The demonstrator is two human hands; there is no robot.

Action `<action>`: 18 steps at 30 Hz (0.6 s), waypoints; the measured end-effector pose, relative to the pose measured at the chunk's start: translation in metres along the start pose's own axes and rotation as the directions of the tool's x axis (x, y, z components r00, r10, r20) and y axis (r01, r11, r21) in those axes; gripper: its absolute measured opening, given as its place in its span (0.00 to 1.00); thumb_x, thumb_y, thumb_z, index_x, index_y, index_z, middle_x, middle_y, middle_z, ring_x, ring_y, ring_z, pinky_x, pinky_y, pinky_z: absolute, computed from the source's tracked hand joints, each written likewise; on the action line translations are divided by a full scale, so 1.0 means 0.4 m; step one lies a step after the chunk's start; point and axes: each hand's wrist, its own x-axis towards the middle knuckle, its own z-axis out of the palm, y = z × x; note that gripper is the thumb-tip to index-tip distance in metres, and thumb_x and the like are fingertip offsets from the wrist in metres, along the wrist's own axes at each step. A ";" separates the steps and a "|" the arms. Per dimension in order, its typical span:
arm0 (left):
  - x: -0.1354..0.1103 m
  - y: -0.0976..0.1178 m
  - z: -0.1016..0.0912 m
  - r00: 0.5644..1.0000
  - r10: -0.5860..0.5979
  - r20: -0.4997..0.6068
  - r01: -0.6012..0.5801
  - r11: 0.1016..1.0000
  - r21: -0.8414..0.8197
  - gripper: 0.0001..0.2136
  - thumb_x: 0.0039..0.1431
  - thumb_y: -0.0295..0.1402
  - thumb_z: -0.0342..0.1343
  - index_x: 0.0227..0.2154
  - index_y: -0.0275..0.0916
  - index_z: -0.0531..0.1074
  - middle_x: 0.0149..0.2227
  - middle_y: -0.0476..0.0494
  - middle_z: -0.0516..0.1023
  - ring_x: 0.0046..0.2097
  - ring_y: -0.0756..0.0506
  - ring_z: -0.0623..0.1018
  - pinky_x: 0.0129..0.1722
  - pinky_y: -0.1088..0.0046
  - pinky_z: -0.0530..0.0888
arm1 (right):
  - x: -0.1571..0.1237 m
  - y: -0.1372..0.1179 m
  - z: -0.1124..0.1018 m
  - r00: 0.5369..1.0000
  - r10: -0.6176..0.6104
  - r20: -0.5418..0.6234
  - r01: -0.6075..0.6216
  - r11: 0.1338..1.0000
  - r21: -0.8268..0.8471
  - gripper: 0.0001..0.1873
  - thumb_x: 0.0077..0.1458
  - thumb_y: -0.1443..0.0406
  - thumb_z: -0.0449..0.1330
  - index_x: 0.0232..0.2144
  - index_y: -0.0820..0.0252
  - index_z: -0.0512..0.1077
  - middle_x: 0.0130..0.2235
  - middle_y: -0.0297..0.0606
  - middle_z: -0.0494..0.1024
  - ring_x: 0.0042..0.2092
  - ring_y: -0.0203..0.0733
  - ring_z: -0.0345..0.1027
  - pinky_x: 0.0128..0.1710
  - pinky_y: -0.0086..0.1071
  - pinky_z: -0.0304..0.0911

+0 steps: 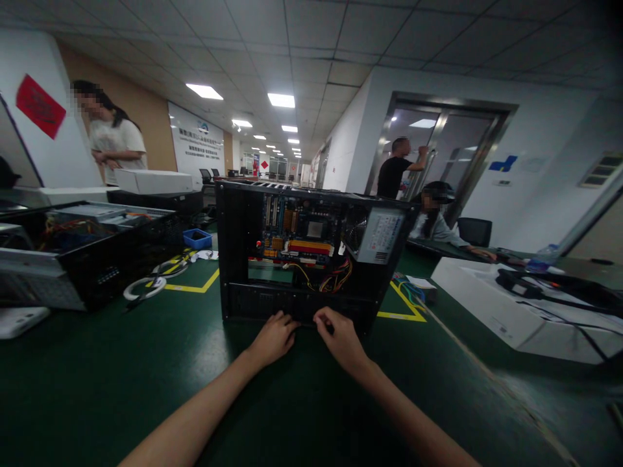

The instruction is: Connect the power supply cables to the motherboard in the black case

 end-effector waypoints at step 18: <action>0.001 -0.001 0.003 1.000 -0.007 -0.006 0.007 1.000 0.002 0.14 0.56 0.28 0.46 0.45 0.40 0.65 0.39 0.43 0.69 0.44 0.44 0.66 0.45 0.67 0.63 | -0.131 0.026 0.108 0.928 -0.196 0.316 0.280 0.927 -0.248 0.09 0.53 0.72 0.47 0.34 0.58 0.66 0.32 0.37 0.69 0.36 0.38 0.62 0.38 0.33 0.59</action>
